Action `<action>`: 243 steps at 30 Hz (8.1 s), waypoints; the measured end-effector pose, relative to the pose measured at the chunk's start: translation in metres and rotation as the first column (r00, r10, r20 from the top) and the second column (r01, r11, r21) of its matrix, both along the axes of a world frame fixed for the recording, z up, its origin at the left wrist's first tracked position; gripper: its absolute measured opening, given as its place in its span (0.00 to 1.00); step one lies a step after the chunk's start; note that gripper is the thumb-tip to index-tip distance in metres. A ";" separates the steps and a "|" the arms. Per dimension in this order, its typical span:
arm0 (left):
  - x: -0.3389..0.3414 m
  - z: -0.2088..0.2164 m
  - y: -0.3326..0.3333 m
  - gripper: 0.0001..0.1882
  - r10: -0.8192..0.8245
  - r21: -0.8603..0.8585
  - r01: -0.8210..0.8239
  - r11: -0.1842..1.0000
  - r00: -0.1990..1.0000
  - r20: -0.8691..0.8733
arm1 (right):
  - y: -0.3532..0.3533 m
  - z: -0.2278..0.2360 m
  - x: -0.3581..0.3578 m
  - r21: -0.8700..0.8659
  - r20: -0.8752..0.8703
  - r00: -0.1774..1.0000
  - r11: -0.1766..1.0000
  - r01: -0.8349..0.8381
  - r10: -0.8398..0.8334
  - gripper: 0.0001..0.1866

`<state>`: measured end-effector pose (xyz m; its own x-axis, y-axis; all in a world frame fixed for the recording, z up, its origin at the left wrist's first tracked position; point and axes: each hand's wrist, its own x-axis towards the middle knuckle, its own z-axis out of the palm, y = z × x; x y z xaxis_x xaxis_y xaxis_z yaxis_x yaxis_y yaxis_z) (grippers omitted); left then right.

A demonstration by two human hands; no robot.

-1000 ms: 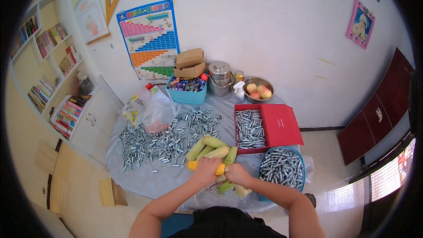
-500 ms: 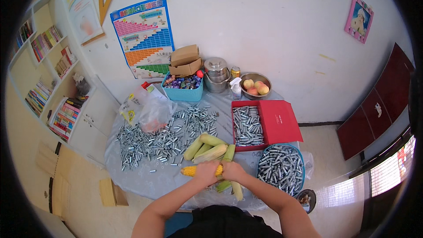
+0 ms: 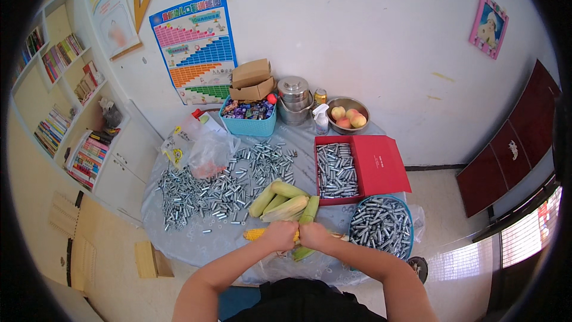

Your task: The person removes corn cobs from a plastic bag and peels the husks off by hand. They handle the corn one at a time, stripping the outer layers and placing the cleaned cobs on the table.

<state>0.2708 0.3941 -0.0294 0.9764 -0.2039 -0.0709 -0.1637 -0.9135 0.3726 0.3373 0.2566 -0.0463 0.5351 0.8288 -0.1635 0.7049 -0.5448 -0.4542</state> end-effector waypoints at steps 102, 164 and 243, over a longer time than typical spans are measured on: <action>-0.023 0.006 0.022 0.37 0.167 -0.741 -0.503 -0.446 0.766 -0.620 | -0.034 0.005 -0.023 0.430 -0.658 0.727 0.694 0.577 -0.196 0.13; -0.044 -0.009 0.058 0.31 0.446 -0.721 -0.297 -0.626 0.621 -0.644 | -0.079 -0.049 -0.050 0.075 0.311 0.945 0.989 -0.131 0.102 0.16; -0.071 -0.018 0.002 0.31 0.292 -0.636 -0.267 -0.724 0.717 -0.633 | -0.028 0.001 -0.122 0.337 -0.905 0.167 0.420 0.843 0.391 0.32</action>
<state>0.1995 0.3961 -0.0470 0.7999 0.3884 -0.4574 -0.1130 0.8461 0.5209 0.2156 0.2286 -0.0448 0.7041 0.6912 -0.1627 -0.5741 0.4192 -0.7033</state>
